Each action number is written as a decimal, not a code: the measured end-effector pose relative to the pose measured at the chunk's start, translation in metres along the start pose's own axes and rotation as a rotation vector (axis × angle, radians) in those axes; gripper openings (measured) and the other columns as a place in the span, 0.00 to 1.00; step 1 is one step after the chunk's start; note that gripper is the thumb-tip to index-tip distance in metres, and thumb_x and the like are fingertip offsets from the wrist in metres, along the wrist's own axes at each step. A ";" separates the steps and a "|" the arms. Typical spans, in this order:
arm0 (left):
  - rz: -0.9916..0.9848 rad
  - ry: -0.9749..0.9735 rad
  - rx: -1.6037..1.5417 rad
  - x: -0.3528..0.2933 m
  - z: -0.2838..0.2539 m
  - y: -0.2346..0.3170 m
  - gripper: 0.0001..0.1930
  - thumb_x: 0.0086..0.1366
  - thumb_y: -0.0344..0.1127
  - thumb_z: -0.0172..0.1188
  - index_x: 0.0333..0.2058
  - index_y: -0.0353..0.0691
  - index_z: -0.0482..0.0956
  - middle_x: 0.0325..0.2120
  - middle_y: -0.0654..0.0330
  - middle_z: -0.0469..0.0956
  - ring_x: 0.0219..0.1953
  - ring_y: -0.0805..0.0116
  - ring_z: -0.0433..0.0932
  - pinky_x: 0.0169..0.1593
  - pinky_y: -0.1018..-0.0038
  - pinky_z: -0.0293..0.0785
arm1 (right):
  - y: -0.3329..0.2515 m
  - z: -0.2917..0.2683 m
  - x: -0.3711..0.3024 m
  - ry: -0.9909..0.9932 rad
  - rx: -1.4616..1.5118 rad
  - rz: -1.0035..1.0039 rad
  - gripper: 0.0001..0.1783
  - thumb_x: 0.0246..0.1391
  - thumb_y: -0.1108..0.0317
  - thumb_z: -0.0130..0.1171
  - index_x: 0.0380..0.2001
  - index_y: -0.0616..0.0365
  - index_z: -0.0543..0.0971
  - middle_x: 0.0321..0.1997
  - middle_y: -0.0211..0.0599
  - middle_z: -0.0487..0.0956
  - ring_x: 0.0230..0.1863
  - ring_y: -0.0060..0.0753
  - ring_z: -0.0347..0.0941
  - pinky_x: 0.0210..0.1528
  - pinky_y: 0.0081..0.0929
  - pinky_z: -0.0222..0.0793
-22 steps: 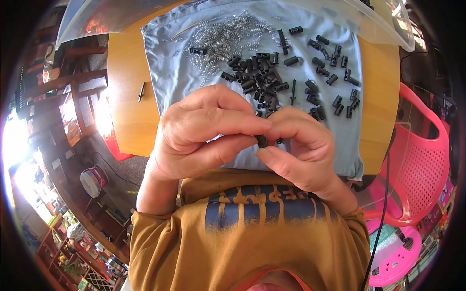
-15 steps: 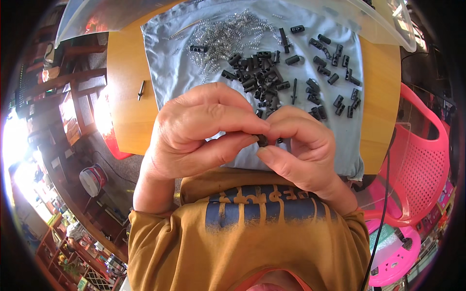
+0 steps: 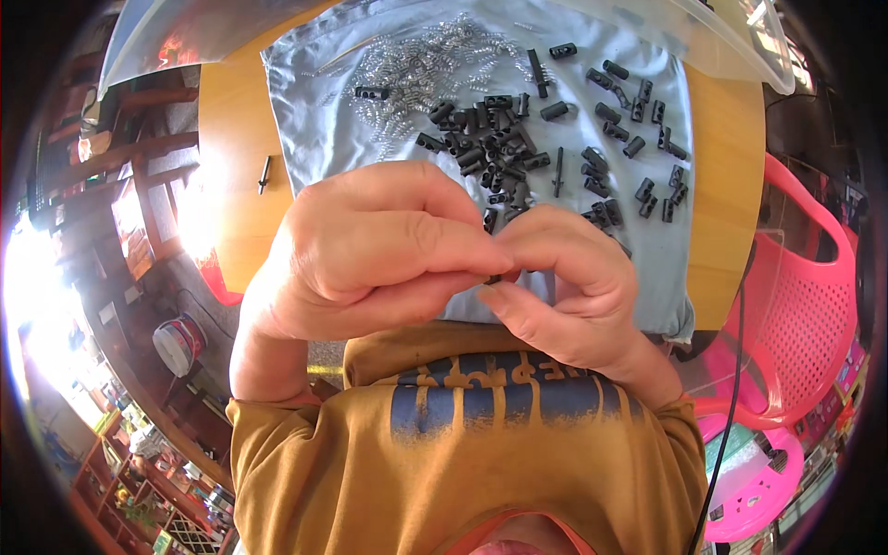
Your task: The person assembles cord locks by hand, inserting a spring into a plastic housing and then pressing a plunger into the housing. They repeat this process for several cord locks, picking up components from the table and placing the finished items back down.
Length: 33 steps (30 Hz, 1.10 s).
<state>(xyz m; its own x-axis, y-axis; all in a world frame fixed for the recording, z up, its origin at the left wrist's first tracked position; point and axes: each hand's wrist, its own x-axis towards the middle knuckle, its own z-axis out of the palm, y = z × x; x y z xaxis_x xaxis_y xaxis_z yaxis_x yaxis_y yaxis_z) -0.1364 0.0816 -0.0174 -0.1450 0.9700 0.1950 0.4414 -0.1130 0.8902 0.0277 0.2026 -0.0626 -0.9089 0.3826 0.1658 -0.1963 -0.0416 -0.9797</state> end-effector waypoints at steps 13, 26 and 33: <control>0.059 0.176 -0.046 -0.011 0.017 -0.013 0.17 0.48 0.18 0.66 0.38 0.39 0.83 0.30 0.57 0.79 0.29 0.66 0.80 0.29 0.76 0.75 | 0.007 0.000 -0.004 0.002 0.142 0.073 0.08 0.45 0.80 0.64 0.31 0.63 0.79 0.30 0.36 0.77 0.30 0.27 0.72 0.30 0.23 0.65; 0.021 -0.056 -0.077 -0.002 -0.002 -0.011 0.14 0.45 0.19 0.63 0.34 0.33 0.83 0.27 0.54 0.78 0.26 0.62 0.77 0.27 0.72 0.72 | 0.002 -0.001 -0.001 -0.040 -0.006 0.016 0.06 0.44 0.78 0.64 0.29 0.64 0.78 0.28 0.36 0.76 0.28 0.30 0.72 0.28 0.25 0.65; -0.003 -0.062 -0.136 -0.003 -0.003 -0.013 0.11 0.47 0.23 0.65 0.33 0.33 0.83 0.27 0.54 0.78 0.26 0.63 0.77 0.28 0.72 0.72 | 0.002 0.001 0.001 -0.048 -0.020 0.011 0.07 0.43 0.79 0.64 0.29 0.63 0.78 0.27 0.35 0.76 0.27 0.31 0.72 0.27 0.26 0.66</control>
<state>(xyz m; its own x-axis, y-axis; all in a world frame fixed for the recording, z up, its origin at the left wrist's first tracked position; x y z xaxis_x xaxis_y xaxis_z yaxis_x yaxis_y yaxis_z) -0.1441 0.0799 -0.0285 -0.0897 0.9813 0.1703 0.3160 -0.1341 0.9392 0.0263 0.2022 -0.0640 -0.9276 0.3378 0.1596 -0.1789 -0.0266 -0.9835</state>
